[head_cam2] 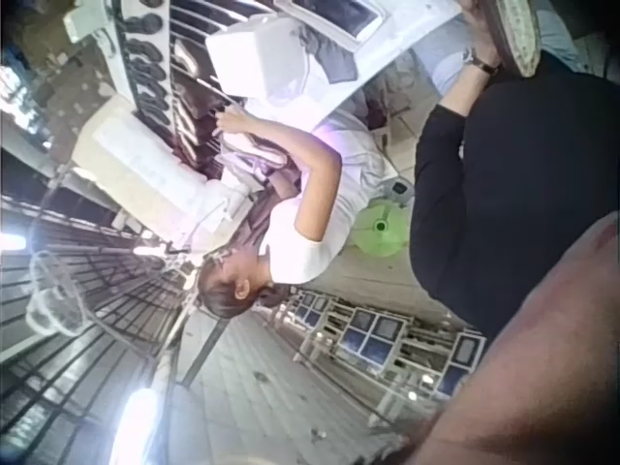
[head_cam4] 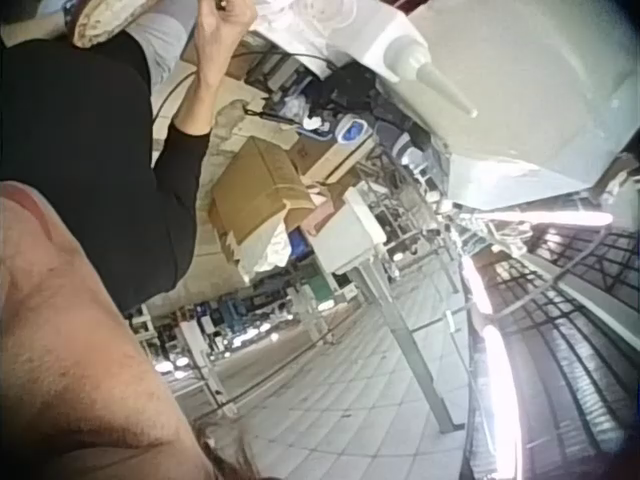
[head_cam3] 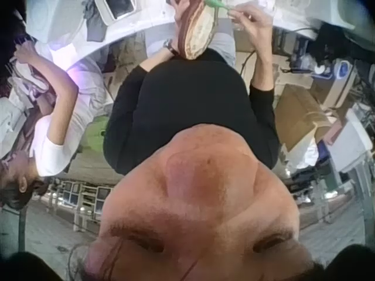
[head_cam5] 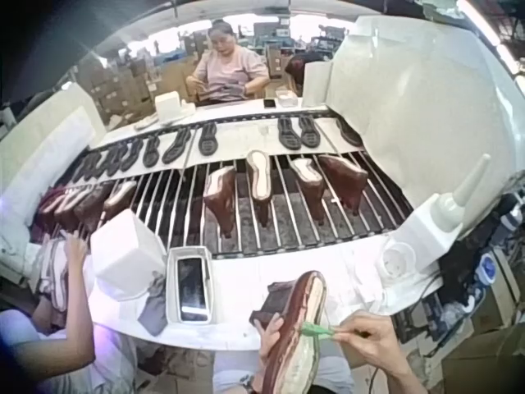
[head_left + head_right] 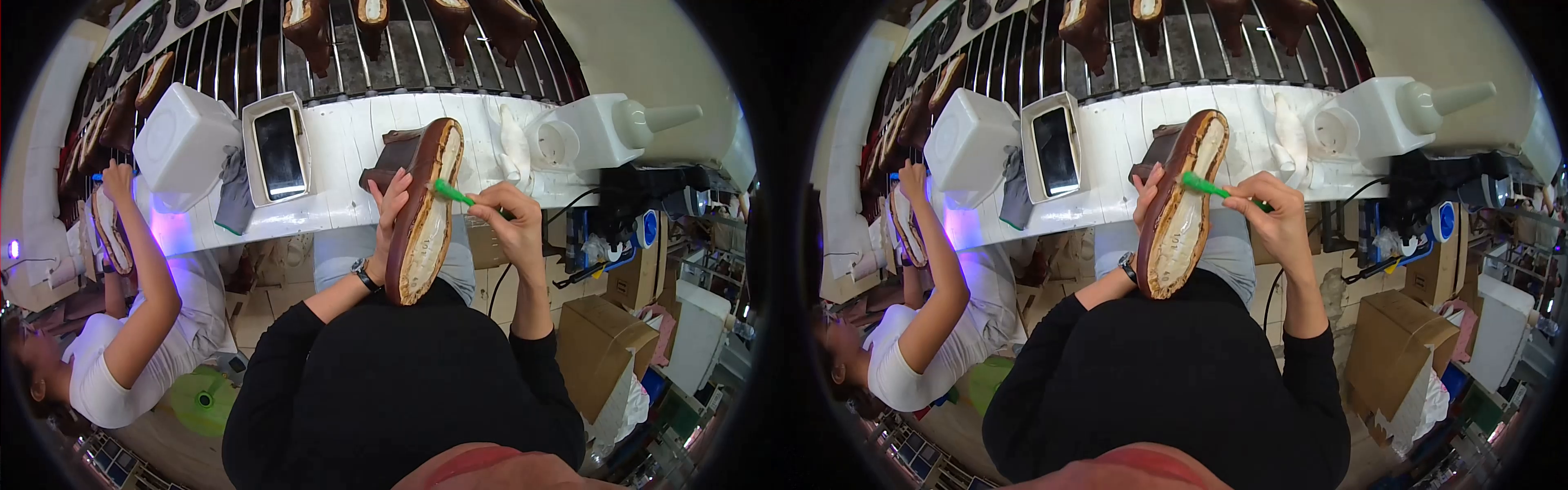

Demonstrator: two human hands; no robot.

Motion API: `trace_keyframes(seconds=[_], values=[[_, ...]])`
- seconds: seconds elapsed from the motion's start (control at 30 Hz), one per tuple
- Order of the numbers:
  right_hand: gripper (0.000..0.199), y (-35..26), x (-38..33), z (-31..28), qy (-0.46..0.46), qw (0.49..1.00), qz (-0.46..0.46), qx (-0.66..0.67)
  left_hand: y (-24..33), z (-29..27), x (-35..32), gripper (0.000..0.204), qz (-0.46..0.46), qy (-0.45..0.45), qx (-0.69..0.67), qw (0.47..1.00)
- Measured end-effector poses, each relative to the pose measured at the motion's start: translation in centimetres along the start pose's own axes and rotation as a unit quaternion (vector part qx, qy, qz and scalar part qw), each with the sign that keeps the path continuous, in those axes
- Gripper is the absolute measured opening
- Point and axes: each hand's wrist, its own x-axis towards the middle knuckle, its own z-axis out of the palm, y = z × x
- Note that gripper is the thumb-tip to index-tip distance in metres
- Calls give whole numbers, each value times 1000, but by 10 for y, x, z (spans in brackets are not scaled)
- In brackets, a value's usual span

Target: The recorder uses a brush to apply a white liquid adhesive to the edges and bottom of brown leather shoe uppers before placing them onto a conveyor belt.

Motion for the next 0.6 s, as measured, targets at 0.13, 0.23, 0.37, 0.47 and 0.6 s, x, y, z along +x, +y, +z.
trace_keyframes(seconds=[0.13,0.23,0.37,0.47,0.6], values=[[9,34,33,3,71,994,33,-73,4,0,3,89,2,-6,-1,1000],[11,54,55,1,127,984,61,-105,4,1,4,89,-3,-21,7,1000],[13,44,47,-8,72,990,86,-80,1,0,4,87,-3,-28,7,1000],[11,27,27,-15,-35,993,111,28,2,-4,6,84,1,-32,4,999],[17,41,41,-14,34,989,124,-67,-5,-7,2,98,22,-67,32,997]])
